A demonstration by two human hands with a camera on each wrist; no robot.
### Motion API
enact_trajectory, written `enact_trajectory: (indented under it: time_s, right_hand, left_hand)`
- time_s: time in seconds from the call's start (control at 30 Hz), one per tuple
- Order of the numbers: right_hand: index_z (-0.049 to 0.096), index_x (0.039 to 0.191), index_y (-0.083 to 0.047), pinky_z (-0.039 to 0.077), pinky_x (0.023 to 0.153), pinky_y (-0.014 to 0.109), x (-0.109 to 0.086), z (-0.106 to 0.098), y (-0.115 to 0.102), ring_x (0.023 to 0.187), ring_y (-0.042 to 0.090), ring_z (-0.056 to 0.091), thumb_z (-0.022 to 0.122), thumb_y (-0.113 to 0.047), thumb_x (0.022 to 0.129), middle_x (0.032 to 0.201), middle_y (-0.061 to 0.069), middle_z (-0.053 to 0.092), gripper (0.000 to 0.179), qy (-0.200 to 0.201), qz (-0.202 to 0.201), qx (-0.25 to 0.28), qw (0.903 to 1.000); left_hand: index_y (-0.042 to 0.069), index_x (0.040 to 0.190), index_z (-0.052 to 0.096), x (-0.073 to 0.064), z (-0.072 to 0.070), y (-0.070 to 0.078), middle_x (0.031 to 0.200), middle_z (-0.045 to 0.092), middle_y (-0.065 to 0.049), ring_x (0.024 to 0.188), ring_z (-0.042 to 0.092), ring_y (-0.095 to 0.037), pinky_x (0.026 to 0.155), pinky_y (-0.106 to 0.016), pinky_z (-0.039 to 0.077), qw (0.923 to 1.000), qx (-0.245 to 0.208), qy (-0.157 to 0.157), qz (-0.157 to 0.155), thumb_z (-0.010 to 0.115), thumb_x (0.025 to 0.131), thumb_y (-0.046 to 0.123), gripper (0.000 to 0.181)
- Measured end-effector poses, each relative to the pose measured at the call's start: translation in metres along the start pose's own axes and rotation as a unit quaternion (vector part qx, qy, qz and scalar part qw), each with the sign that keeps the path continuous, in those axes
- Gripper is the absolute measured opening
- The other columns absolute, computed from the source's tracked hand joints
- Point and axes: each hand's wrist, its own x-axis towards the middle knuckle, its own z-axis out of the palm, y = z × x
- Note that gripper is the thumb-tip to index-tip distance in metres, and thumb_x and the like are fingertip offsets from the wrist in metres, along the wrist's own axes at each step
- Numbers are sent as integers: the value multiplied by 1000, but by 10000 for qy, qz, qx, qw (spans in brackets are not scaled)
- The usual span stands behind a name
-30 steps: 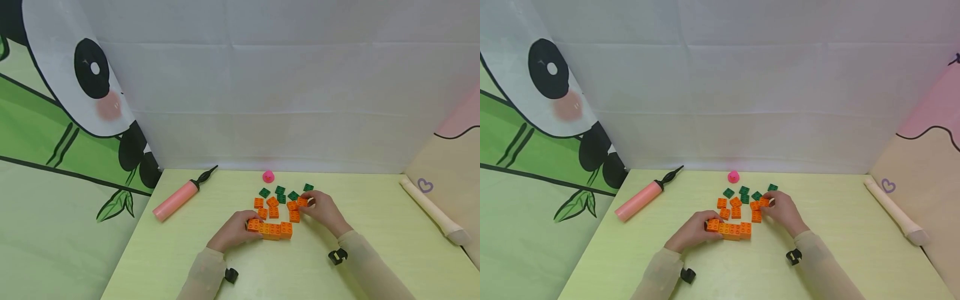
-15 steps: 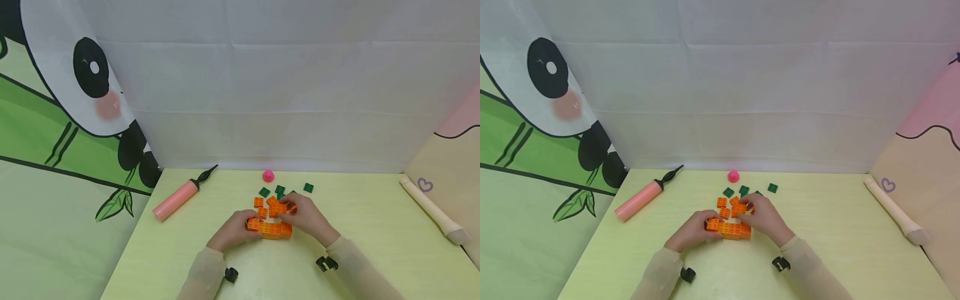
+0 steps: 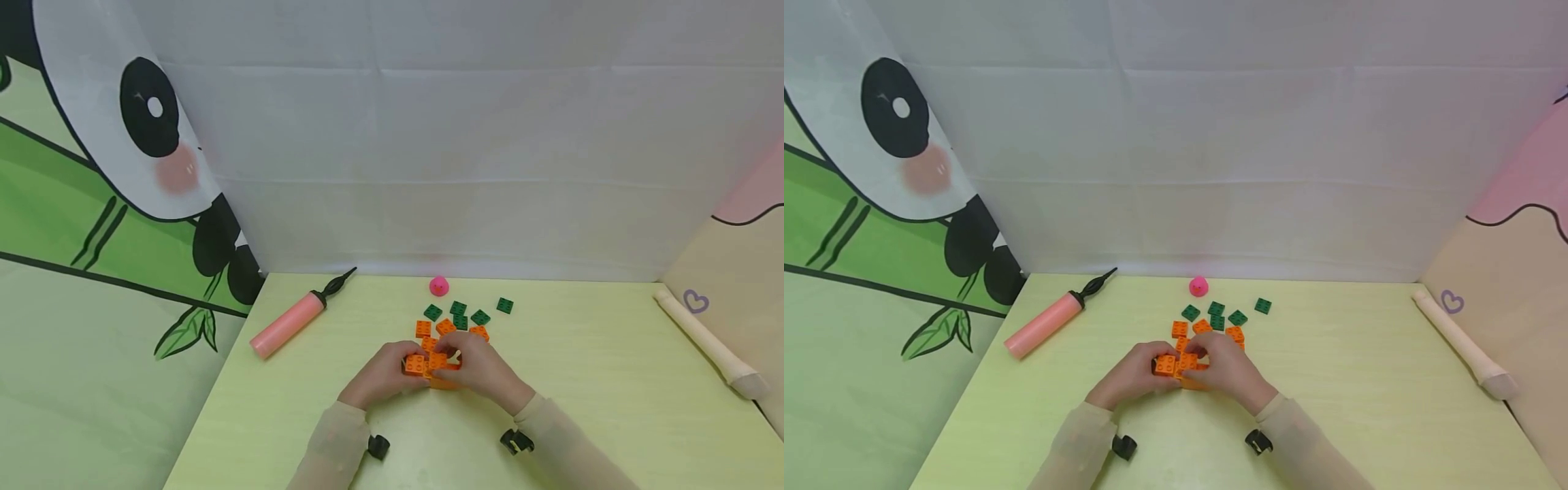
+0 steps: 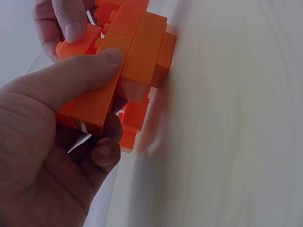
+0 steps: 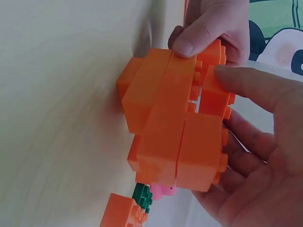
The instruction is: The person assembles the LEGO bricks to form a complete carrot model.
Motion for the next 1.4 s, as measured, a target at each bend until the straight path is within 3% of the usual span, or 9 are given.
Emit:
enact_trajectory:
  time_s: [0.4,0.93,1.4]
  right_hand:
    - [76,109,-13,56,82,34,2,6,-4,93,15,63,90,-22,83,100,-9,68,31,-48,-13,-182,9998]
    - [79,99,-12,53,74,32,4,7,-10,83,12,58,92,-20,81,89,-9,69,24,13,-229,-623,9978]
    - [80,100,-13,53,73,29,2,13,-13,79,11,57,94,-25,79,89,-9,68,28,227,-87,-908,9956]
  left_hand:
    - [25,107,73,2,0,1,100,68,14,91,61,-12,86,-32,51,10000,-32,-46,9,89,86,32,27]
    - [26,106,72,3,1,0,98,68,14,90,61,-12,85,-32,50,10000,48,-37,62,88,86,32,26]
    - [25,108,73,3,2,3,101,68,15,93,61,-12,89,-33,51,9999,12,-49,-92,88,86,34,28]
